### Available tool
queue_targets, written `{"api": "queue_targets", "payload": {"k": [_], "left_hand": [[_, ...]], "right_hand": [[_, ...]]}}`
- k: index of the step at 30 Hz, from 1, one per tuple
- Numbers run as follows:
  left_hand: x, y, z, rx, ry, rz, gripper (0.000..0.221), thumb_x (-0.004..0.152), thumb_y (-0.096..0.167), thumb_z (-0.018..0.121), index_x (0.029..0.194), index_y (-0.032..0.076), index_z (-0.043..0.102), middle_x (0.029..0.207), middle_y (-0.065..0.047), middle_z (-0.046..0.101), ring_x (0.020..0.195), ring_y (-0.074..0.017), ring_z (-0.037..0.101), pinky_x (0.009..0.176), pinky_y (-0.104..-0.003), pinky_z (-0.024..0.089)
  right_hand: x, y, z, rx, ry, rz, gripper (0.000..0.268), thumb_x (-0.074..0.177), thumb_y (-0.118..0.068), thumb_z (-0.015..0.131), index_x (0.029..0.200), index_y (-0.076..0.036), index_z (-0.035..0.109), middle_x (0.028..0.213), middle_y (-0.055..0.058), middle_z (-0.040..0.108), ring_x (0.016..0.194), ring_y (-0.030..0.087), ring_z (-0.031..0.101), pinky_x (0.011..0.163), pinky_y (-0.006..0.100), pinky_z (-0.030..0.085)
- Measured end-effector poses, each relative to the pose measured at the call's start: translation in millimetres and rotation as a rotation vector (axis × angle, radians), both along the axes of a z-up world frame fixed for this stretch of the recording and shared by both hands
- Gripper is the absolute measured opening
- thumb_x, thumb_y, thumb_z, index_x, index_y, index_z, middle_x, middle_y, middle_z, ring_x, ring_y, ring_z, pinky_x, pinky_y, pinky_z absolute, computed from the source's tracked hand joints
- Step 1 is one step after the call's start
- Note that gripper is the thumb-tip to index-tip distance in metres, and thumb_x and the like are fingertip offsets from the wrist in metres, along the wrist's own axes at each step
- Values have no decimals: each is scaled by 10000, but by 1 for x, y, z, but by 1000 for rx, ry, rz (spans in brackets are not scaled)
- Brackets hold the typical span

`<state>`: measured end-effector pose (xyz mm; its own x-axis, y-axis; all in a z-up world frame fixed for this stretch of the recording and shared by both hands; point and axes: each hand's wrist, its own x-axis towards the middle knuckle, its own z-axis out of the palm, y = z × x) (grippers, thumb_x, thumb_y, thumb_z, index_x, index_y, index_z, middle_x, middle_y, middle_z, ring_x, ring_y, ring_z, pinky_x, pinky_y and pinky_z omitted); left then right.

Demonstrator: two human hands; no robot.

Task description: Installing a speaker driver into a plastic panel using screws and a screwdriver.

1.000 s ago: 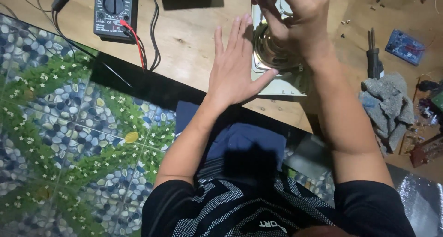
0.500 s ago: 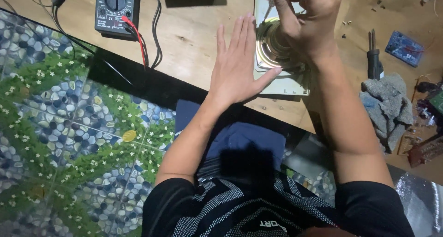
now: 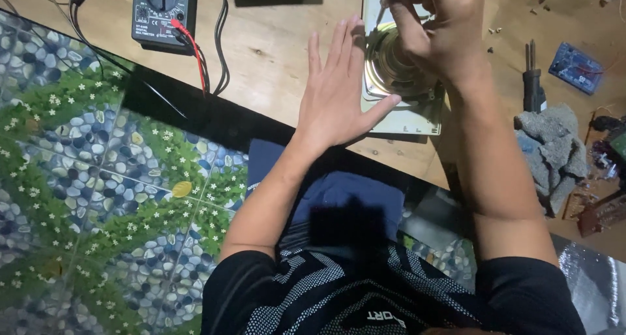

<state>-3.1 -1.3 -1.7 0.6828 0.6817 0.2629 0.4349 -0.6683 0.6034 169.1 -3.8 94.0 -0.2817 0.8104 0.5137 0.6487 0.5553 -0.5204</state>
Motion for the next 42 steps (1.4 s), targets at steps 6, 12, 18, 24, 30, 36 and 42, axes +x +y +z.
{"api": "queue_targets", "payload": {"k": [6, 12, 18, 24, 30, 36, 42], "left_hand": [[-1, -1, -1, 4, 43, 14, 1074, 985, 665, 579, 1576, -151, 207, 1689, -275, 203, 1600, -331, 112, 1295, -573, -26], [0, 0, 0, 4, 111, 6, 1093, 989, 693, 559, 1580, -151, 193, 1691, -271, 169, 1596, -325, 90, 1282, -585, -30], [-3, 0, 2, 2, 50, 15, 1064, 997, 652, 618, 1572, -153, 228, 1685, -261, 197, 1597, -331, 118, 1302, -580, -4], [-2, -1, -3, 18, 44, 21, 1087, 999, 675, 625, 1579, -133, 188, 1692, -270, 219, 1608, -325, 141, 1309, -580, 2], [-1, 0, -1, 2, 86, 0, 1072, 1002, 669, 594, 1580, -134, 182, 1690, -276, 206, 1599, -318, 107, 1290, -573, -41], [-2, 0, 1, -4, 69, 9, 1071, 1001, 665, 613, 1587, -133, 205, 1696, -259, 186, 1602, -318, 97, 1302, -582, -23], [-2, 0, 2, -17, -6, 8, 1038, 971, 623, 629, 1556, -162, 285, 1674, -264, 200, 1586, -333, 101, 1296, -593, -16]], "right_hand": [[-13, 0, -1, 153, -7, -115, 143, 1004, 324, 745, 1092, 217, 712, 983, 258, 770, 839, 301, 745, 757, 357, 582], [-7, 1, -5, 123, -70, -114, 144, 1089, 265, 730, 1180, 171, 668, 970, 234, 756, 739, 245, 635, 655, 332, 478], [2, -5, -11, 53, -20, -133, 126, 1111, 295, 708, 1177, 195, 668, 991, 245, 742, 791, 254, 665, 691, 325, 498], [-10, 0, -3, 204, -8, -97, 123, 1058, 306, 741, 1127, 230, 675, 941, 298, 751, 793, 333, 733, 709, 384, 586], [-2, -5, -8, 2, -55, -148, 89, 1124, 240, 644, 1194, 195, 615, 983, 257, 689, 825, 298, 661, 732, 367, 525], [3, -1, -12, -8, 23, -53, 262, 1060, 337, 724, 1244, 216, 582, 1098, 304, 716, 1048, 407, 773, 876, 407, 643], [3, 4, -15, 107, -88, -125, 217, 1093, 253, 846, 1143, 176, 650, 895, 197, 663, 716, 253, 600, 651, 358, 508]]}}
